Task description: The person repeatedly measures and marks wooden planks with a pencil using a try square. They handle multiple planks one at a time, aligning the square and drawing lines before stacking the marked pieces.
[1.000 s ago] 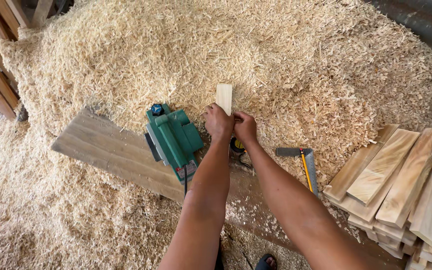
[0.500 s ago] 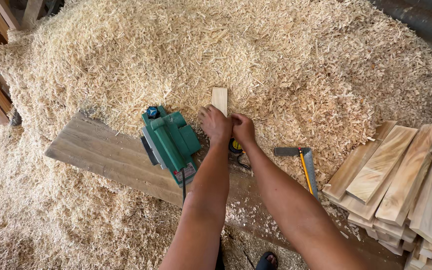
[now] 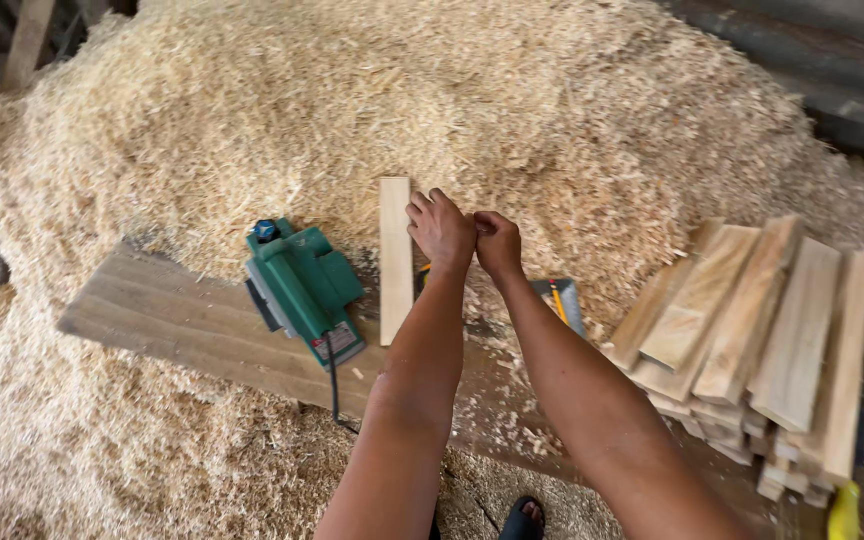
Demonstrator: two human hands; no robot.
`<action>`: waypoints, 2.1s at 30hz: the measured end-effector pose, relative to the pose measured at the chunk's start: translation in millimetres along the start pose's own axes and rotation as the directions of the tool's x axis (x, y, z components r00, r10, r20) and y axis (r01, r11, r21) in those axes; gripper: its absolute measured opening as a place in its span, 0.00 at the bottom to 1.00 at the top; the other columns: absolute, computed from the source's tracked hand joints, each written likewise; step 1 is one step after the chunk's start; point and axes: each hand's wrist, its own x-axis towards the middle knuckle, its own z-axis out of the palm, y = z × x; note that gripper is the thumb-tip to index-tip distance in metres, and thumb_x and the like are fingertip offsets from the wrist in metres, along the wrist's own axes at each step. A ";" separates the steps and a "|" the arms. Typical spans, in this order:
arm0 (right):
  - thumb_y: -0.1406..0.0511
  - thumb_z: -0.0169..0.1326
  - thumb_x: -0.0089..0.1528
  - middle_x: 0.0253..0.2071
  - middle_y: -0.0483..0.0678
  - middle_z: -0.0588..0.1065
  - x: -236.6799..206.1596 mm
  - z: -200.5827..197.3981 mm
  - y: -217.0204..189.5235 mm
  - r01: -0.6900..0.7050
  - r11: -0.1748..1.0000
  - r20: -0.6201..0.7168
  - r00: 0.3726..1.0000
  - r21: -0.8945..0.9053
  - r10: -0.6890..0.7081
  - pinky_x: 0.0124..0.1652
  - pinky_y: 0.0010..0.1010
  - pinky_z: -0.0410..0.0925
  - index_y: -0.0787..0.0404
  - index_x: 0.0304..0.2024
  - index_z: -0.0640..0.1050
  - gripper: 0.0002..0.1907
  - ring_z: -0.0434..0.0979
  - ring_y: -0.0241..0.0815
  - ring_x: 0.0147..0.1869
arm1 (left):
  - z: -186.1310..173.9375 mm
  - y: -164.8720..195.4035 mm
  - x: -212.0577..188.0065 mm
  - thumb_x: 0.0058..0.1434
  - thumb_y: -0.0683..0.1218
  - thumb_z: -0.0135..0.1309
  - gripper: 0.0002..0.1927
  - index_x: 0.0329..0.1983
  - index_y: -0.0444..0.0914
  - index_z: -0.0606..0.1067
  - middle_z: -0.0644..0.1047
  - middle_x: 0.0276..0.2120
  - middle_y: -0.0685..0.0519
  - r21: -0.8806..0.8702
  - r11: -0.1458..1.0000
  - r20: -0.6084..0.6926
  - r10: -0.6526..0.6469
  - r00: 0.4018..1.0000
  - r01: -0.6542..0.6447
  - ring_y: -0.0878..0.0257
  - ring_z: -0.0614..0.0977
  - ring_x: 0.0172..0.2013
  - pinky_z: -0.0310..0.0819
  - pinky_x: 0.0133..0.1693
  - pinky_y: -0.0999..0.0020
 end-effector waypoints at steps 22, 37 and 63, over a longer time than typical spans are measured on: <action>0.72 0.56 0.60 0.40 0.51 0.83 -55.6 -363.3 10.7 -0.034 0.974 -0.470 0.879 -0.224 -0.078 0.45 0.31 0.74 0.64 0.42 0.83 0.09 0.84 0.41 0.44 | 105.3 268.1 -205.6 0.55 0.50 0.63 0.26 0.52 0.33 0.71 0.69 0.57 0.42 -0.216 0.921 0.292 0.379 0.878 -0.325 0.44 0.70 0.59 0.73 0.53 0.47; 0.76 0.50 0.57 0.35 0.54 0.82 -84.5 -460.9 24.2 0.020 0.933 -0.548 0.804 -0.359 -0.228 0.41 0.34 0.74 0.66 0.41 0.82 0.13 0.84 0.45 0.39 | 159.8 331.8 -271.8 0.53 0.60 0.66 0.27 0.39 0.32 0.79 0.82 0.39 0.37 -0.367 0.894 0.451 0.413 0.791 -0.257 0.43 0.84 0.43 0.81 0.43 0.50; 0.76 0.51 0.56 0.34 0.53 0.82 -91.9 -465.1 23.1 -0.061 0.925 -0.611 0.767 -0.375 -0.197 0.42 0.34 0.74 0.65 0.37 0.82 0.11 0.84 0.47 0.39 | 160.9 339.3 -272.1 0.56 0.54 0.63 0.20 0.43 0.34 0.82 0.83 0.44 0.38 -0.269 0.898 0.570 0.441 0.693 -0.349 0.45 0.85 0.48 0.82 0.47 0.54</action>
